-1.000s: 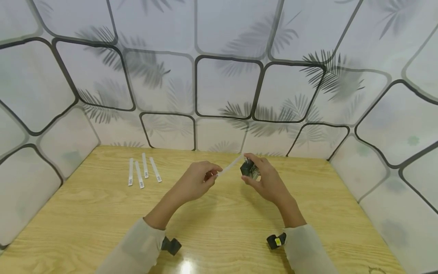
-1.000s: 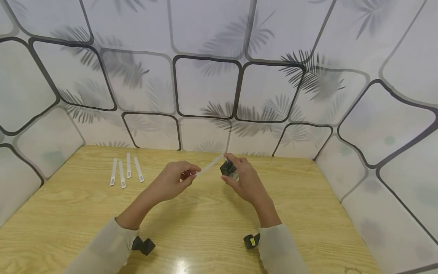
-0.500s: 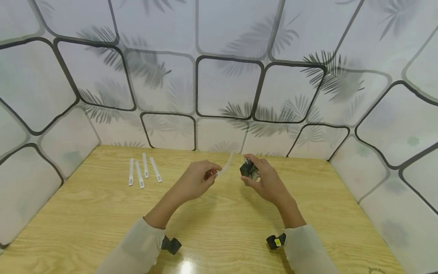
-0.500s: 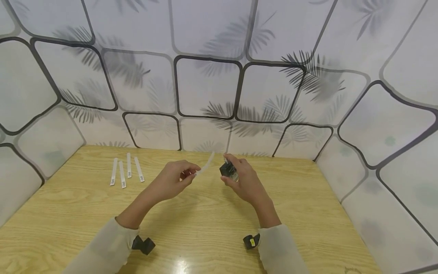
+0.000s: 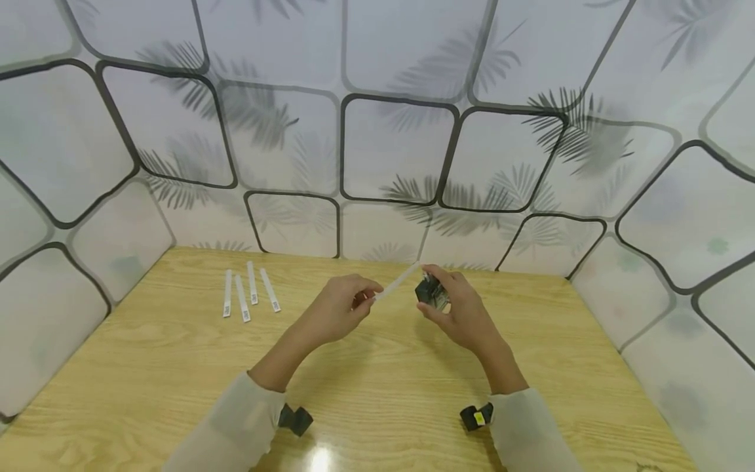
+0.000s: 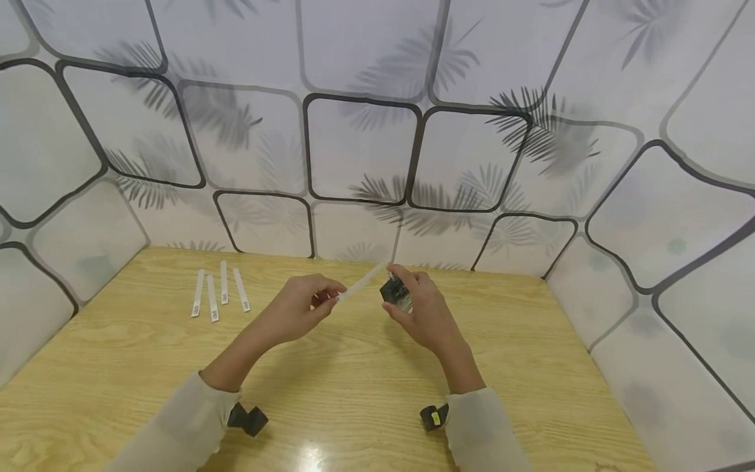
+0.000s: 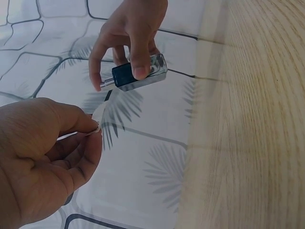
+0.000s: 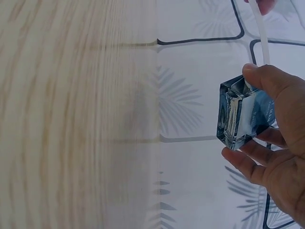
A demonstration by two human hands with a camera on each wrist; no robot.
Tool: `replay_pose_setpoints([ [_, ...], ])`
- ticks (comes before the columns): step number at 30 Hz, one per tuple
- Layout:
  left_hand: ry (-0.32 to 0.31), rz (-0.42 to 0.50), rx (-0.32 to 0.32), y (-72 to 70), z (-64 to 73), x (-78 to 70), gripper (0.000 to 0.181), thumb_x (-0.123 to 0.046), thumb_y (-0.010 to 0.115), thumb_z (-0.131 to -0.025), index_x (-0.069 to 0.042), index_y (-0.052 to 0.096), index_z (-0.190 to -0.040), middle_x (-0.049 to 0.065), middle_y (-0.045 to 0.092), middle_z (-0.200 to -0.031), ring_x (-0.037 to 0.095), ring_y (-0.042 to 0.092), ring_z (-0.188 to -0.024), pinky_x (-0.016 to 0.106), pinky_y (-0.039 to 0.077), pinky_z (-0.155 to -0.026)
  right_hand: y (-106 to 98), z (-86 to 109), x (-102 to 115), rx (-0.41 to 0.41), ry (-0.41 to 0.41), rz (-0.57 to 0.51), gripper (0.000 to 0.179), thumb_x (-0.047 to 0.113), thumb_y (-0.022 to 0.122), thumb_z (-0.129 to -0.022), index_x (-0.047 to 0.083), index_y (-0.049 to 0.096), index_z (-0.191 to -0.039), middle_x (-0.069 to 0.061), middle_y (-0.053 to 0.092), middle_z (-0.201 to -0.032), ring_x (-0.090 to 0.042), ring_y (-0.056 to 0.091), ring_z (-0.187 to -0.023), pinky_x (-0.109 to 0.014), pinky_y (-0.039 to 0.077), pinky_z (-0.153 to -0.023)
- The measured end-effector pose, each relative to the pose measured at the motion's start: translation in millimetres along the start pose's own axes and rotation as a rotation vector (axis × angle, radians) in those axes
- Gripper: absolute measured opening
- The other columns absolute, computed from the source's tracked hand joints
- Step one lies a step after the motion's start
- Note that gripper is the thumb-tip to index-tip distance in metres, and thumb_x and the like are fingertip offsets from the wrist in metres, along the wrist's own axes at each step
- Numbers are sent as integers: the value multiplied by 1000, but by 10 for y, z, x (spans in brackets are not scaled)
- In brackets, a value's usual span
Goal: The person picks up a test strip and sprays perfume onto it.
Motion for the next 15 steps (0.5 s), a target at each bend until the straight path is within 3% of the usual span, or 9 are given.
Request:
replay_pose_setpoints([
  [15, 14, -16, 1, -1, -6, -5, 21, -1, 64, -98, 1, 72, -117, 6, 69, -95, 12, 63, -79, 21, 54, -68, -7, 7, 1, 12, 17, -23, 70, 26, 78, -93, 17, 44, -153, -18, 57, -133, -37, 59, -117, -59, 53, -89],
])
Point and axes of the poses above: each hand's wrist, its own z-axis away from the middle knuckle, its own y-axis out of the palm, x = y × z, the point moved 4 cm from there along -z, towards the middle knuckle
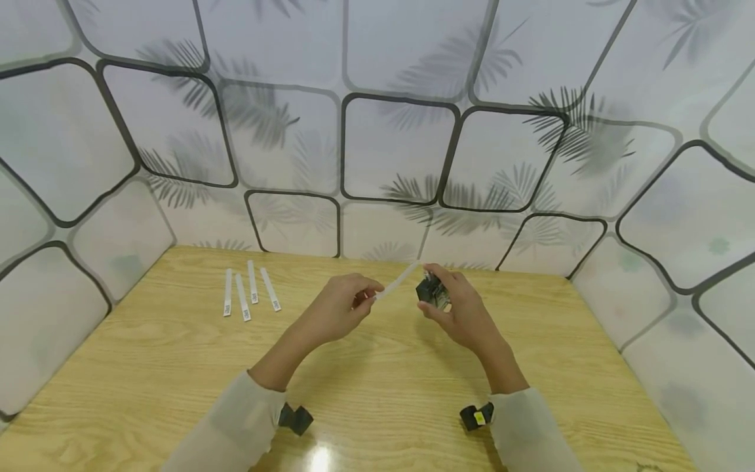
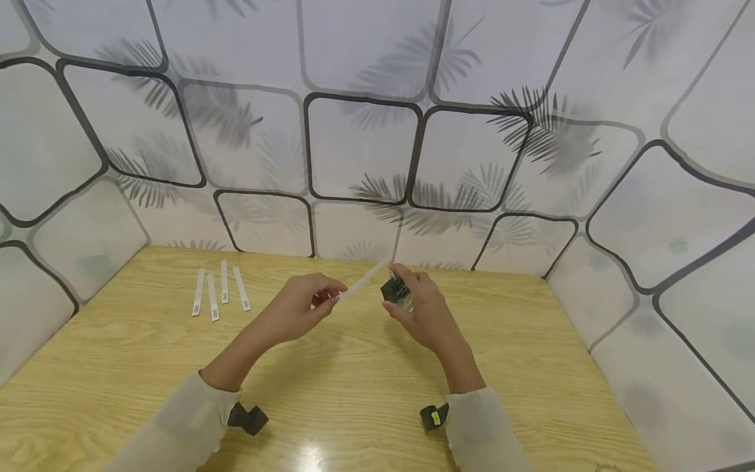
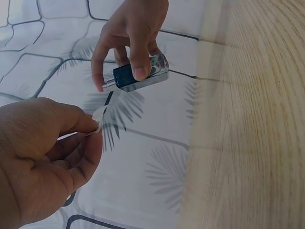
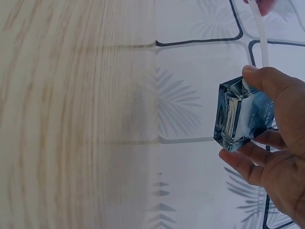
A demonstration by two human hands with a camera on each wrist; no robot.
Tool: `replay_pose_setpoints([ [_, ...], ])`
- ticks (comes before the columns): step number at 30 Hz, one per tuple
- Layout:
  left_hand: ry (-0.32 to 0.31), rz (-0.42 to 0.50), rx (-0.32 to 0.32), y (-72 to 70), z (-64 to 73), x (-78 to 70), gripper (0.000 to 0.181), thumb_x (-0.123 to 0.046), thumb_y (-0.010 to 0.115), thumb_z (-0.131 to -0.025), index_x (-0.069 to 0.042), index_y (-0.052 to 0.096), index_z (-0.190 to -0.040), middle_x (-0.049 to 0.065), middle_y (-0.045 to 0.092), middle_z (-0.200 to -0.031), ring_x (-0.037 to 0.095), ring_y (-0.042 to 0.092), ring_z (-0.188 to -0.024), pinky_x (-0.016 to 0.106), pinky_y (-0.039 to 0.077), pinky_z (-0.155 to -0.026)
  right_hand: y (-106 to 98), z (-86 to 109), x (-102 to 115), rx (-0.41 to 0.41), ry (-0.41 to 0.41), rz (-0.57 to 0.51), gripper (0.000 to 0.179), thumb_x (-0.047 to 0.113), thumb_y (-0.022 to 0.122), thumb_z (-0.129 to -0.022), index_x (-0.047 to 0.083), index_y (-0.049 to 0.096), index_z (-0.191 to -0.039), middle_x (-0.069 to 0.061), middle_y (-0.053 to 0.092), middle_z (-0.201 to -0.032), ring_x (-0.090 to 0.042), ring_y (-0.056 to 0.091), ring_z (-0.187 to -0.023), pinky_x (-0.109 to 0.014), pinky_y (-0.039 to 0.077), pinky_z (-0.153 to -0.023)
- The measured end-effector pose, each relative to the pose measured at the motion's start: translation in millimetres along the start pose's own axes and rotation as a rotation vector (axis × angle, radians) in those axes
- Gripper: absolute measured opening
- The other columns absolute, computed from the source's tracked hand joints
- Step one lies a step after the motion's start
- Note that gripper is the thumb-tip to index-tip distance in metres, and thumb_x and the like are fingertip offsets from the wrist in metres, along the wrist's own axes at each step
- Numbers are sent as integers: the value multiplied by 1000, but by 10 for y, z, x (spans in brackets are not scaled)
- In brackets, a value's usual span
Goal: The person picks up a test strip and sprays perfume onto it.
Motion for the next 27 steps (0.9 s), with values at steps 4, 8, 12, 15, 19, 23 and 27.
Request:
replay_pose_setpoints([
  [4, 4, -3, 2, 6, 4, 6, 21, -1, 64, -98, 1, 72, -117, 5, 69, -94, 11, 62, -78, 21, 54, -67, 10, 5, -9, 1, 2, -5, 70, 26, 79, -93, 19, 43, -153, -17, 56, -134, -36, 58, -118, -58, 53, -91],
  [8, 5, -6, 3, 5, 2, 6, 21, -1, 64, -98, 1, 72, -118, 6, 69, -96, 11, 63, -79, 21, 54, -68, 16, 4, -10, -9, -2, -15, 69, 25, 79, -92, 18, 44, -152, -17, 57, -134, -36, 59, -117, -59, 53, -91],
  [12, -7, -7, 5, -3, -3, 4, 21, -2, 64, -99, 0, 72, -118, 6, 70, -97, 12, 64, -80, 21, 55, -69, 15, 4, -5, -20, -8, -12, 69, 25, 80, -92, 17, 46, -151, -17, 58, -133, -36, 59, -116, -59, 53, -90],
  [15, -15, -2, 10, -12, -3, 0, 21, -2, 64, -99, 0, 72, -118, 6, 70, -97, 13, 64, -80, 22, 55, -70, 15, 2, -7, -24, -12, 0, 69, 25, 81, -91, 18, 46, -151, -16, 58, -132, -35, 59, -116, -59, 53, -91],
  [19, -16, 2, 11, -26, 1, 0, 21, -1, 64, -99, 1, 72, -118, 8, 71, -98, 13, 65, -82, 22, 56, -71, 8, -1, -5, -36, -21, 5, 69, 23, 81, -91, 17, 47, -151, -14, 59, -129, -33, 59, -113, -57, 54, -88],
  [23, -16, 10, -2, -41, 0, 15, 20, 0, 64, -98, 2, 72, -117, 9, 71, -98, 14, 66, -82, 22, 56, -71, -6, -2, -2, -51, -23, 2, 69, 22, 82, -90, 17, 48, -150, -13, 59, -127, -31, 58, -112, -56, 54, -87],
  [27, -43, 33, -13, -47, -2, 63, 20, 0, 64, -98, 3, 72, -117, 11, 72, -98, 16, 67, -83, 23, 57, -72, -22, -4, 2, -57, -19, 7, 69, 23, 82, -90, 19, 48, -150, -12, 59, -130, -31, 58, -116, -56, 54, -89],
])
Point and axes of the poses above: each hand's wrist, its own z-axis away from the middle knuckle, its own y-axis out of the palm, x = y × z, the point moved 4 cm from there along -z, towards the middle knuckle
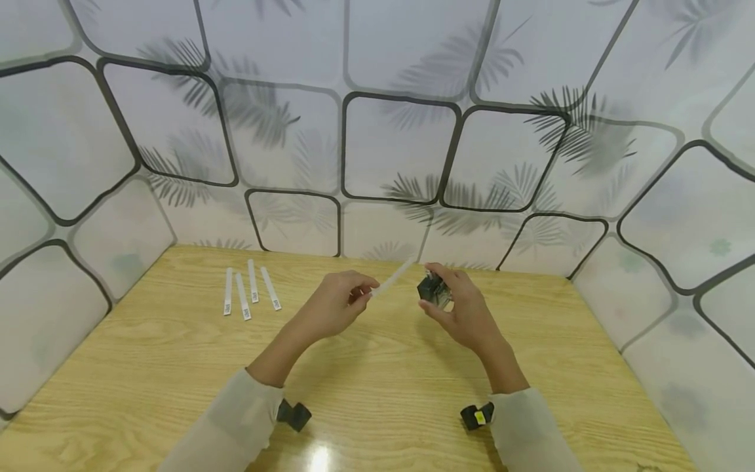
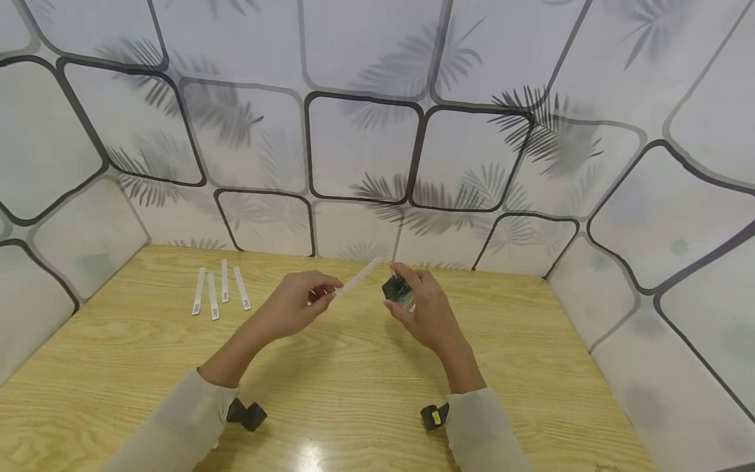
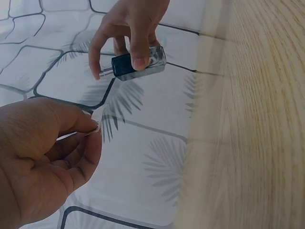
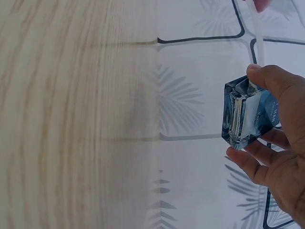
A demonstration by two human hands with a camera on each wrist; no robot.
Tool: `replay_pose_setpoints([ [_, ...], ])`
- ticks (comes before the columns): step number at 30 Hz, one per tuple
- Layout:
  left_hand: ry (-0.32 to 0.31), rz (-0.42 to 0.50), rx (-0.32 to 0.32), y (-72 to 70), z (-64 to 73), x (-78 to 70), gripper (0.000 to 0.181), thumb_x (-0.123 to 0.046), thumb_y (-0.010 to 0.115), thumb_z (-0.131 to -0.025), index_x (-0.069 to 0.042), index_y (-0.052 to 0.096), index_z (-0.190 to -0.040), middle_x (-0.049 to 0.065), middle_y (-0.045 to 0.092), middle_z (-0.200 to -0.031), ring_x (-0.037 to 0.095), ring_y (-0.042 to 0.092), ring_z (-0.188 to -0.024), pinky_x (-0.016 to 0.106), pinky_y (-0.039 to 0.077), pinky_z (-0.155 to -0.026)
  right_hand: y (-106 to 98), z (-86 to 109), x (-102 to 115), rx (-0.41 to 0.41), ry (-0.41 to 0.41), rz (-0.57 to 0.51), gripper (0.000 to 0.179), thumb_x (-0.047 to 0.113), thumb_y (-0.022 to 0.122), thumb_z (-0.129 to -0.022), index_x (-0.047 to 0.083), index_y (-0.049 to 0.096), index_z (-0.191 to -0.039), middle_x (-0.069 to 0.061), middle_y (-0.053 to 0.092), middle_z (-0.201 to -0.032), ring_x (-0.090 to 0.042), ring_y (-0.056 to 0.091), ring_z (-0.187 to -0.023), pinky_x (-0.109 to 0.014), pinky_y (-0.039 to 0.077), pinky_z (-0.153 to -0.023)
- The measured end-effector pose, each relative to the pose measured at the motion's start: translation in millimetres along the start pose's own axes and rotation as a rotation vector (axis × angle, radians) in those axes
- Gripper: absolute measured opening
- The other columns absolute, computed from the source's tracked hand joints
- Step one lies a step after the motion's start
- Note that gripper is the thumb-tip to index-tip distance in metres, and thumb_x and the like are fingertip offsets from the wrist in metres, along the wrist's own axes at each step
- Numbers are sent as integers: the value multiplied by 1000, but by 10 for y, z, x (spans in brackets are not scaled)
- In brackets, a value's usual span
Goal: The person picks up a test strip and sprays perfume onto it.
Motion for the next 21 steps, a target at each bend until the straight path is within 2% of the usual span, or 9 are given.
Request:
replay_pose_setpoints([
  [6, -52, 23, -17, -13, 13, 123, 21, 1, 64, -98, 4, 71, -118, 12, 72, -99, 18, 68, -85, 26, 58, -74, -25, -2, 9, -9, -2, 4, 69, 23, 83, -89, 17, 49, -150, -13, 59, -127, -31, 59, -113, -55, 55, -88],
  [12, -112, 43, -32, 21, 18, 316, 23, 0, 65, -98, 3, 71, -120, 12, 72, -102, 21, 69, -89, 29, 59, -77, -27, 2, 2, -5, 5, 11, 69, 24, 83, -89, 17, 50, -149, -13, 59, -125, -30, 60, -111, -54, 55, -88],
  [18, -180, 73, -44, 52, 36, 501, 25, -3, 66, -98, 1, 70, -123, 13, 73, -106, 25, 71, -95, 34, 60, -82, -36, 2, 4, -11, 7, 18, 70, 23, 83, -89, 15, 49, -150, -13, 59, -123, -27, 59, -101, -45, 51, -76],
  [21, -217, 94, -52, 52, 63, 595, 25, -3, 67, -98, 2, 70, -122, 14, 73, -106, 27, 71, -95, 35, 60, -82, -35, 2, 10, -3, 9, 21, 70, 24, 82, -90, 16, 49, -150, -12, 58, -124, -27, 59, -104, -48, 53, -79],
])
Point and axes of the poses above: each hand's wrist, its own z-axis away from the middle knuckle, its own y-axis out of the palm, x = y × z, the point moved 4 cm from there along -z, towards the middle knuckle
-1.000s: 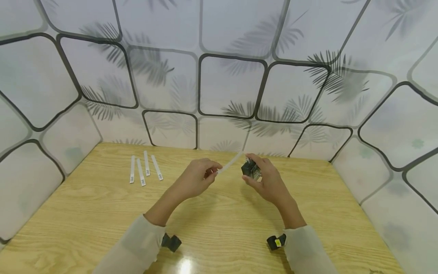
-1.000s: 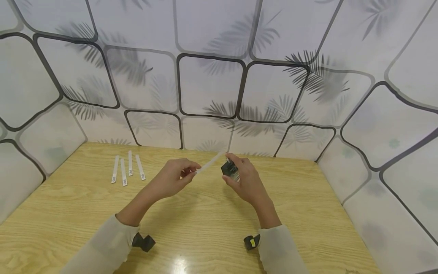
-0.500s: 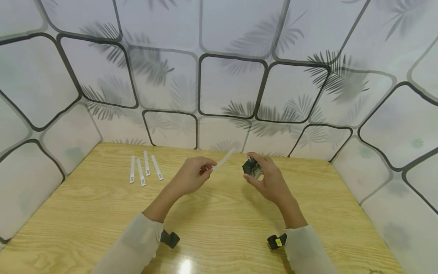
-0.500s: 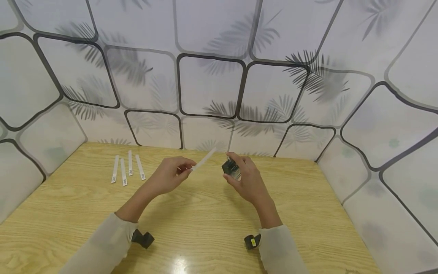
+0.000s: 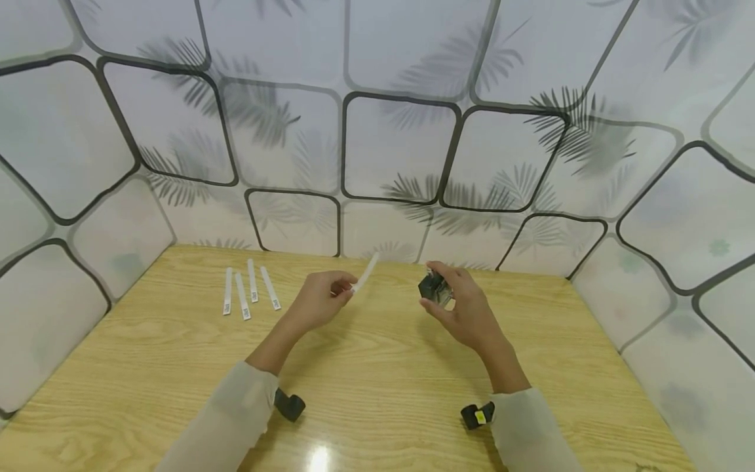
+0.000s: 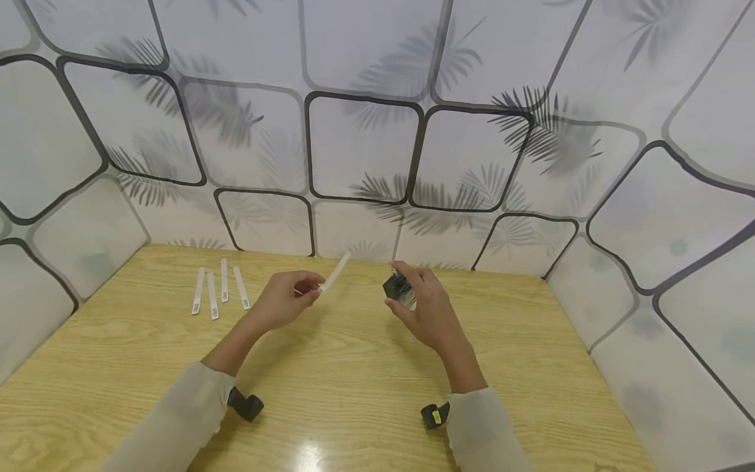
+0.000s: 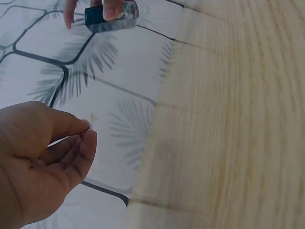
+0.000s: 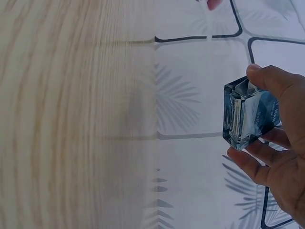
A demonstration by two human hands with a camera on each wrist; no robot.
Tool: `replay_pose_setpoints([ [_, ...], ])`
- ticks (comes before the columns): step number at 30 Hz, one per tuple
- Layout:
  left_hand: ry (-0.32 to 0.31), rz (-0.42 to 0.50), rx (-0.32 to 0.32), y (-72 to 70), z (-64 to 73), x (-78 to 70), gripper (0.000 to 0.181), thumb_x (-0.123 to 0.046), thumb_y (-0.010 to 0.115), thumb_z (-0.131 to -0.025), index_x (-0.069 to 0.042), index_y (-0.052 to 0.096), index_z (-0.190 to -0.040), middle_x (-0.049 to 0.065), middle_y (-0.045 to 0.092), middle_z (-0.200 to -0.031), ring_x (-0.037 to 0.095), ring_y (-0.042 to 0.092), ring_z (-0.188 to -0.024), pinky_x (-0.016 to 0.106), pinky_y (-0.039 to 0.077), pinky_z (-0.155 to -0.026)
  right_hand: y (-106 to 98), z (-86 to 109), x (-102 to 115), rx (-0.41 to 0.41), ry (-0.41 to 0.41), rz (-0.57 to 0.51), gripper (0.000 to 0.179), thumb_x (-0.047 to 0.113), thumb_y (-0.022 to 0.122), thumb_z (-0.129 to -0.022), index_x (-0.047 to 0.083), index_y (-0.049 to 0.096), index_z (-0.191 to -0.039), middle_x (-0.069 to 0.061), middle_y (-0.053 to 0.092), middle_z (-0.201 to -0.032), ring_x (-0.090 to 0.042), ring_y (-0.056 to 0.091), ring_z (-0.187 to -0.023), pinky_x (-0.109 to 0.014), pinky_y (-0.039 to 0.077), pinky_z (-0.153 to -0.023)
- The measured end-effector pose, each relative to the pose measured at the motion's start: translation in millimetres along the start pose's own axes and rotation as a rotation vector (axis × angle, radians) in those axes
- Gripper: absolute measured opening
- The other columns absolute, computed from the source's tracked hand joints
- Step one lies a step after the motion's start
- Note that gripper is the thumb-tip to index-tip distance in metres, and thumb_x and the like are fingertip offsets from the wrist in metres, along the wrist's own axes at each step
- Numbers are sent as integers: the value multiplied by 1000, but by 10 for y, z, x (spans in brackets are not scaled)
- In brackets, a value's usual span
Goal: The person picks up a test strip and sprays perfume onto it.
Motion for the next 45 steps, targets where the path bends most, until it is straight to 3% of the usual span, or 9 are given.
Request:
replay_pose_setpoints([
  [4, -47, 24, -10, -4, 6, 138, 25, -3, 67, -98, 2, 70, -122, 13, 73, -106, 27, 70, -96, 35, 60, -81, 6, 5, 6, 12, -2, 3, 70, 24, 82, -90, 17, 48, -151, -12, 58, -127, -30, 59, -112, -54, 54, -89],
  [9, -133, 95, -26, 8, 4, 285, 26, -2, 66, -98, 5, 69, -122, 16, 71, -107, 28, 71, -95, 31, 61, -74, 14, 6, -12, 5, -13, 12, 72, 23, 83, -89, 19, 47, -152, -11, 58, -127, -30, 59, -114, -54, 54, -91],
  [16, -315, 179, -91, -18, 20, 432, 26, 0, 68, -96, 5, 70, -121, 17, 70, -106, 27, 71, -93, 29, 61, -73, 2, 0, -14, -2, -31, 13, 73, 23, 83, -89, 19, 47, -152, -11, 58, -127, -29, 59, -114, -54, 54, -91],
  [21, -442, 202, -86, -39, 56, 508, 27, -2, 68, -96, 4, 70, -122, 18, 70, -111, 28, 70, -100, 30, 60, -81, 9, 2, -21, 1, -40, 13, 73, 23, 83, -89, 18, 47, -152, -11, 59, -128, -29, 60, -115, -54, 54, -92],
  [25, -504, 246, -68, -31, 73, 556, 27, 0, 67, -96, 6, 68, -122, 19, 70, -110, 25, 70, -93, 29, 59, -80, 8, 0, -18, 3, -42, 16, 72, 22, 83, -89, 17, 47, -152, -11, 58, -128, -30, 60, -113, -54, 54, -92],
  [35, -553, 339, -24, -5, 87, 575, 30, 4, 66, -96, 12, 64, -125, 22, 67, -111, 19, 71, -82, 28, 61, -77, 8, -11, -11, 6, -38, 20, 74, 23, 83, -89, 21, 46, -153, -11, 59, -126, -30, 61, -111, -54, 55, -90],
  [45, -517, 369, 19, -5, 97, 591, 29, 1, 62, -99, 13, 62, -127, 23, 67, -111, 21, 72, -83, 29, 61, -78, 21, -12, -28, 8, -39, 30, 77, 23, 84, -87, 24, 45, -153, -11, 59, -123, -28, 61, -107, -52, 56, -86],
])
Point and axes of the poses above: each hand's wrist, its own z-axis away from the middle knuckle, its own y-axis out of the palm, x = y × z, the point moved 4 cm from there along -z, towards the middle knuckle
